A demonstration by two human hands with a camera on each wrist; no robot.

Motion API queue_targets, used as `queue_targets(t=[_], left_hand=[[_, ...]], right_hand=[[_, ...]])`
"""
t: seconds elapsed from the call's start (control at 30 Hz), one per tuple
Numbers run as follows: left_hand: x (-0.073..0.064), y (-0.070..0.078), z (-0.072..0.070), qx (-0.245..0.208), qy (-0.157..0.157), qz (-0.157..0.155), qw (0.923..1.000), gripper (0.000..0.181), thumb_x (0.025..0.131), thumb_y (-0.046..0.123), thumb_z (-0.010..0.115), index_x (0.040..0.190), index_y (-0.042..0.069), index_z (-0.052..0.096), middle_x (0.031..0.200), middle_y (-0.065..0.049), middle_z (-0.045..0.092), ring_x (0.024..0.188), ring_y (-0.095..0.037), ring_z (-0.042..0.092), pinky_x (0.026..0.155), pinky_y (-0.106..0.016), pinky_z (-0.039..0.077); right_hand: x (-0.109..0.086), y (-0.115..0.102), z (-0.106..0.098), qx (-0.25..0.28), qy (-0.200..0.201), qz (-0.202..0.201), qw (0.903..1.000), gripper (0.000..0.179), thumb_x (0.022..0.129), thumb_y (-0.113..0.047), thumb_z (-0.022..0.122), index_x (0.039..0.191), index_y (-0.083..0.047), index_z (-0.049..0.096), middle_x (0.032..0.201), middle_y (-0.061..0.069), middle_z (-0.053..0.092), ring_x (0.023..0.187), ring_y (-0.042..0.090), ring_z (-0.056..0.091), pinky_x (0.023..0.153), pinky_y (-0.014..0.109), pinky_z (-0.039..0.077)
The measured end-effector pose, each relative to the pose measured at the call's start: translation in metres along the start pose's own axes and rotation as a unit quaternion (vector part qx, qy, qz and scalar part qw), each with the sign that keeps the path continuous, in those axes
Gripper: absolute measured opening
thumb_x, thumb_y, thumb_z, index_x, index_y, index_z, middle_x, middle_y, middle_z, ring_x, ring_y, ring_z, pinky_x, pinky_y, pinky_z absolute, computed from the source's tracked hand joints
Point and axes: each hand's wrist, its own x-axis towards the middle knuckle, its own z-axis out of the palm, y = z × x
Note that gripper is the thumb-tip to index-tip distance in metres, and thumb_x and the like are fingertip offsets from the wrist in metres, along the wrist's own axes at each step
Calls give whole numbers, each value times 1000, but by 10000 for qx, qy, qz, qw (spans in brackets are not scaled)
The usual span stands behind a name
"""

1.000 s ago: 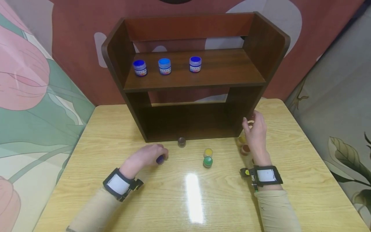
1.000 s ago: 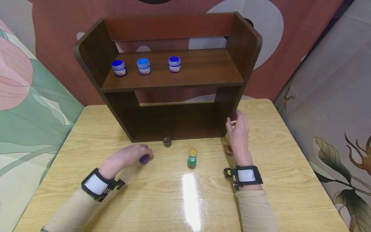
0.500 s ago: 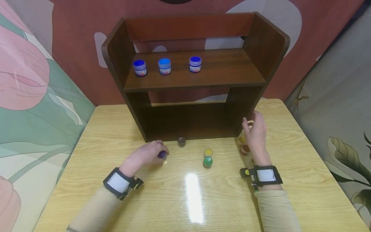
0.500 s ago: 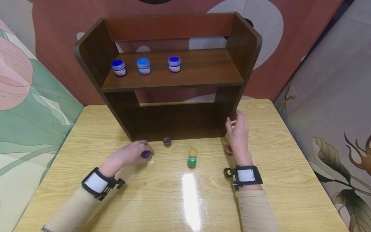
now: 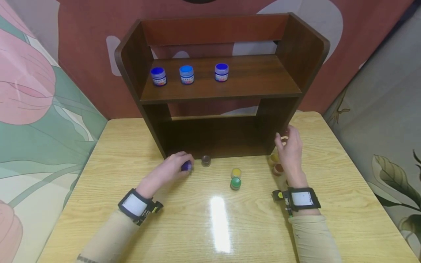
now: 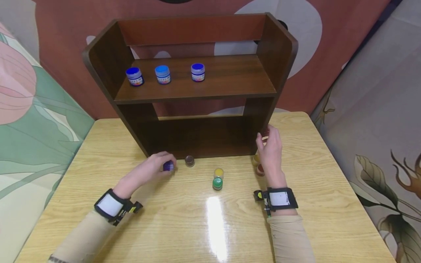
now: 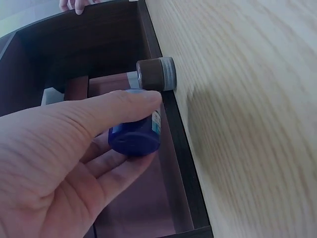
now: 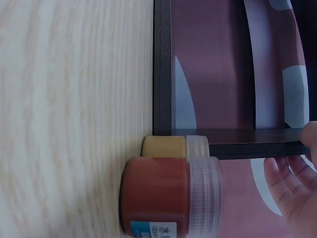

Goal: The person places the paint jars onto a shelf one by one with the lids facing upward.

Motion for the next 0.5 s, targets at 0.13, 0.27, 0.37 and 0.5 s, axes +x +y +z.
queue_targets(t=[0.13,0.27,0.37,0.5], left_hand=[[1,-1,2,29,95,8,10000,28,82,8,81,106,11,66,100,-4,67,95,-19,64,84,-37,60],[3,0,2,205,294,-110,9993,27,81,10,83,103,13,68,98,-4,69,97,-21,64,86,-38,59],[4,1,2,235,375,-301,9986,28,80,12,84,103,14,68,99,-4,70,96,-21,64,84,-38,58],[5,1,2,75,309,-429,9986,29,81,11,83,106,12,67,98,-3,71,91,-18,66,81,-36,59]], right_hand=[[0,0,0,-27,-7,28,10000,32,97,-12,60,125,4,54,113,23,60,101,33,62,73,0,36],[0,0,1,-75,-9,56,10000,32,98,-13,60,125,4,54,113,22,60,101,33,62,73,0,36],[0,0,1,-68,-13,70,10000,32,98,-13,60,125,4,54,113,22,60,101,33,62,73,0,37],[0,0,1,-20,-14,79,10000,32,98,-12,60,125,4,54,113,22,60,101,32,62,73,0,37]])
